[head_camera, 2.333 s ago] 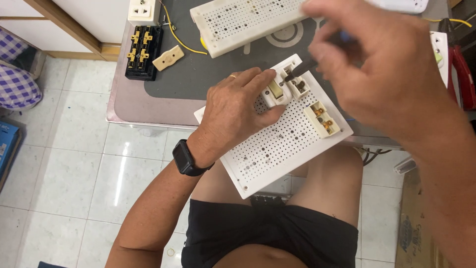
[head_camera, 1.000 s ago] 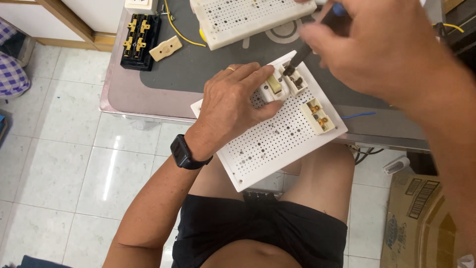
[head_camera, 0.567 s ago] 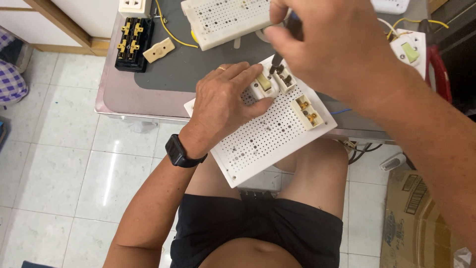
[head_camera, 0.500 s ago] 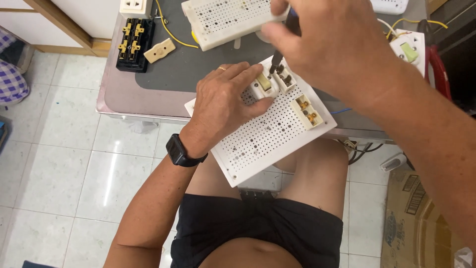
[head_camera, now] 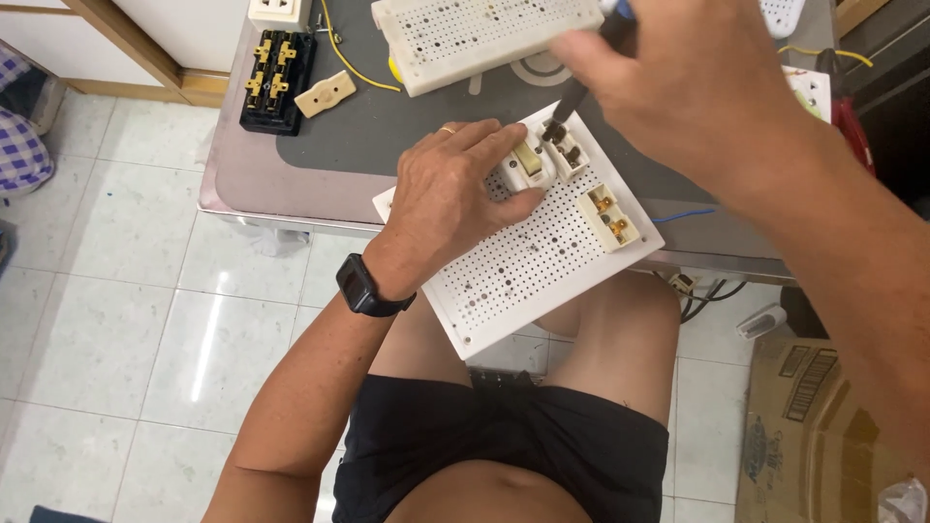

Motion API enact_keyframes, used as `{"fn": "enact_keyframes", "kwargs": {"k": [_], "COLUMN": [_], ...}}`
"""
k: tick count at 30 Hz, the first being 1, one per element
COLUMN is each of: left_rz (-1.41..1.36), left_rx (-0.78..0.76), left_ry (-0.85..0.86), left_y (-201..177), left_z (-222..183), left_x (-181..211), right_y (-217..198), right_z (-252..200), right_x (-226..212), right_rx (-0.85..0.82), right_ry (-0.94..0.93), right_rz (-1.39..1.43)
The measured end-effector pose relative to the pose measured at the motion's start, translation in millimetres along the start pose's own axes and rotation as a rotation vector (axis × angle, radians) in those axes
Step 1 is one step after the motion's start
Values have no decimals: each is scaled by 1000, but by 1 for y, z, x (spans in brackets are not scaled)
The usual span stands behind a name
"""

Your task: Securing electrical wires and components to a perforated board using a screwdriver.

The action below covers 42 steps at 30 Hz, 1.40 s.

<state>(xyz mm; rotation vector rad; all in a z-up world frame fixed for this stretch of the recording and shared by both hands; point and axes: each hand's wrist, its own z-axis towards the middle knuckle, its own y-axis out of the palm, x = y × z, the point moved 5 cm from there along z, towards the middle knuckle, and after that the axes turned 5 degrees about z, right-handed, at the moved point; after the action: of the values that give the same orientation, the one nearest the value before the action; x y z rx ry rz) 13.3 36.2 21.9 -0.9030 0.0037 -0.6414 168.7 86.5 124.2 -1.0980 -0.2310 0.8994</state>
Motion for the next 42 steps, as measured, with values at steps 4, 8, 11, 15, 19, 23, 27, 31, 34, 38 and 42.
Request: {"fn": "enact_keyframes", "kwargs": {"k": [4,8,11,15,19,23,27,31,34,38,42], "left_rz": [-34,-31,-29,-55,-58,-55,-43,-47,-38,-54,-55], "left_rx": [8,-25,-28,-1,4,3,3,-4,0,-2,-22], "left_ry": [-3,-17,-19,8,15,19,7,1,8,7,-4], "left_y": [-2,-1,0,-4,-4,-5,-5,-4,-3,-5,-5], "left_z": [1,2,2,2,2,3,3,2,1,2,2], "left_x": [0,-1,-1,0,0,0,0,0,-1,-1,0], "right_y": [-17,-26,-17,-10,-7,-5,-5,-1,2,-4,-8], "right_z": [-19,-19,-22,-23,-21,-21,-18,-17,-17,-13,-7], "right_x": [-10,-41,-41,-41,-42,-44,-48,-47,-44,-53,-63], "right_rx": [37,31,51,72,59,64,45,111,142,88,-147], "right_ry": [-24,-21,-94,-78,-60,-92,-142,-182,-193,-156,-115], "right_rz": [-55,131,150,168,191,185,176,137,102,87,101]}}
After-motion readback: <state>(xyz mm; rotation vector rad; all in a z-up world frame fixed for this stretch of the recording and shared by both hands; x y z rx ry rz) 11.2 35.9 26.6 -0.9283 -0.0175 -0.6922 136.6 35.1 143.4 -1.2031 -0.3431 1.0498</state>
